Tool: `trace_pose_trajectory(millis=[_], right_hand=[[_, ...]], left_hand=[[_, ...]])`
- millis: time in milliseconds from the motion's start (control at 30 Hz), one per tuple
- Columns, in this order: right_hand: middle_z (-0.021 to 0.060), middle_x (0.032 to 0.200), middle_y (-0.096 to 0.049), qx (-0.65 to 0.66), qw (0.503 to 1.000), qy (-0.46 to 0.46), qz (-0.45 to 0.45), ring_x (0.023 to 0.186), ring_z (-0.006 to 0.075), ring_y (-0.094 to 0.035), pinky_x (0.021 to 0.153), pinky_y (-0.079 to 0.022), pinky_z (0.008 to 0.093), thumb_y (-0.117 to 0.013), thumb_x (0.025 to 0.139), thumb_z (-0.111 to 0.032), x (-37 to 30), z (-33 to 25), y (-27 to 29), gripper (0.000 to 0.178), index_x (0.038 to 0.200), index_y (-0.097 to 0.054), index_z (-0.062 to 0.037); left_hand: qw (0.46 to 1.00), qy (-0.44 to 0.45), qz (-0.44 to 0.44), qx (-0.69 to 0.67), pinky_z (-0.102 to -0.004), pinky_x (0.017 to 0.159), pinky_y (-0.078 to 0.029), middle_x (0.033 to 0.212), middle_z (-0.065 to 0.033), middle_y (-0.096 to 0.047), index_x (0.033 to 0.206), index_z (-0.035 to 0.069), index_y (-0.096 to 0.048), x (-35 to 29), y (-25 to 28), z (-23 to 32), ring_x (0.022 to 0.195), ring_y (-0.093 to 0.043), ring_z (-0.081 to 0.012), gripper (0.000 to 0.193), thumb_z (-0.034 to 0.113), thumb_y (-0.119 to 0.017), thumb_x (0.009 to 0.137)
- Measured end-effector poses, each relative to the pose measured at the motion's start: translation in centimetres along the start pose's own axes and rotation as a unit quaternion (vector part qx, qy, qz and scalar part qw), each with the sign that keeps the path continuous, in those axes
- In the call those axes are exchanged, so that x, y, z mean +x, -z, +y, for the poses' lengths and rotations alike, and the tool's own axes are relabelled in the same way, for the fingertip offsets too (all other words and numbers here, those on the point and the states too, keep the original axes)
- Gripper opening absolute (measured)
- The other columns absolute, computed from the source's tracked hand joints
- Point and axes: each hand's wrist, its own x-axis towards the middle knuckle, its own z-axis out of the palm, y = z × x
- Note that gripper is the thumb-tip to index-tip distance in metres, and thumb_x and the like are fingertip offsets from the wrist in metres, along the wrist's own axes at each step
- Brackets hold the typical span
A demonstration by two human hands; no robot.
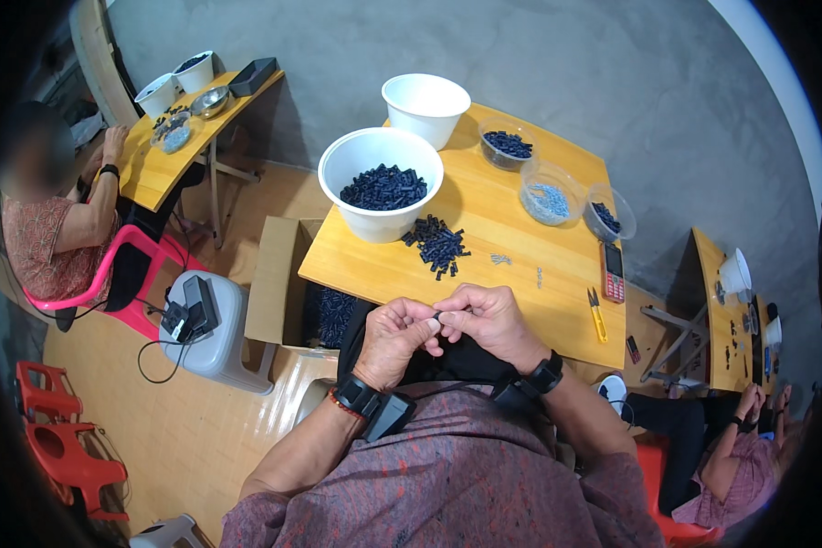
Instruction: The person picks up a black plastic piece and a small metal pin by hand, inserts the pin into the piece, and places the assembled unit onto the table. This process is repeated for several more units.
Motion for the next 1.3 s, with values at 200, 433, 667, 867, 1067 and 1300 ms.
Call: trace_pose_trajectory(millis=[200,433,667,867,1067,1300], right_hand=[[0.0040,0.085,-0.068,0.010,1.000,0.011,-0.001,0.071,0.0069,-0.063,0.066,-0.054,0.0206,-0.065,0.090,0.000,-0.5,-0.6,-0.5,0.020,0.110,-0.068,0.0035],[0.0057,0.088,-0.066,-0.140,0.988,0.058,0.014,0.075,0.0081,-0.063,0.066,-0.054,0.0231,-0.073,0.083,-0.002,-0.8,-1.6,-0.6,0.035,0.116,-0.063,0.0033],[0.0114,0.078,-0.061,-0.301,0.941,0.150,0.019,0.068,0.0224,-0.065,0.062,-0.053,0.0314,-0.075,0.078,-0.006,-0.6,-2.7,-1.9,0.026,0.101,-0.064,0.0013],[0.0136,0.077,-0.060,-0.319,0.933,0.166,0.034,0.067,0.0289,-0.064,0.059,-0.052,0.0363,-0.073,0.076,-0.005,-0.5,-2.7,-2.0,0.022,0.096,-0.064,0.0000],[0.0143,0.076,-0.059,-0.338,0.919,0.195,0.054,0.067,0.0321,-0.062,0.060,-0.051,0.0381,-0.071,0.075,-0.006,-0.7,-2.1,-2.2,0.022,0.094,-0.064,-0.0007],[0.0144,0.072,-0.055,-0.391,0.890,0.233,0.019,0.065,0.0332,-0.058,0.060,-0.050,0.0413,-0.066,0.076,-0.007,-0.9,-1.6,-2.1,0.013,0.082,-0.055,-0.0011]], left_hand=[[0.996,0.040,-0.027,-0.069,-0.0258,0.060,-0.057,0.086,-0.0123,-0.069,0.096,-0.002,-0.063,0.0,0.7,0.1,0.069,-0.067,-0.0149,0.008,0.003,-0.066,0.090],[0.992,0.067,-0.017,-0.110,-0.0260,0.061,-0.057,0.088,-0.0097,-0.070,0.096,0.000,-0.065,0.1,1.2,-0.1,0.067,-0.065,-0.0129,0.008,0.005,-0.066,0.090],[0.991,0.080,-0.028,-0.105,-0.0286,0.068,-0.058,0.089,-0.0103,-0.070,0.095,0.000,-0.066,0.2,1.3,-0.2,0.073,-0.067,-0.0149,0.009,0.008,-0.066,0.089],[0.988,0.106,-0.013,-0.107,-0.0301,0.072,-0.058,0.089,-0.0106,-0.070,0.094,0.000,-0.067,0.1,0.7,0.6,0.077,-0.067,-0.0161,0.010,0.009,-0.064,0.091],[0.989,0.106,-0.015,-0.102,-0.0303,0.072,-0.058,0.089,-0.0106,-0.069,0.095,-0.001,-0.067,-0.1,0.5,0.0,0.080,-0.067,-0.0164,0.011,0.009,-0.062,0.093],[0.996,0.053,-0.033,-0.067,-0.0330,0.072,-0.057,0.085,-0.0066,-0.066,0.089,0.001,-0.065,-0.4,0.8,-0.8,0.076,-0.065,-0.0149,0.007,0.005,-0.061,0.094]])
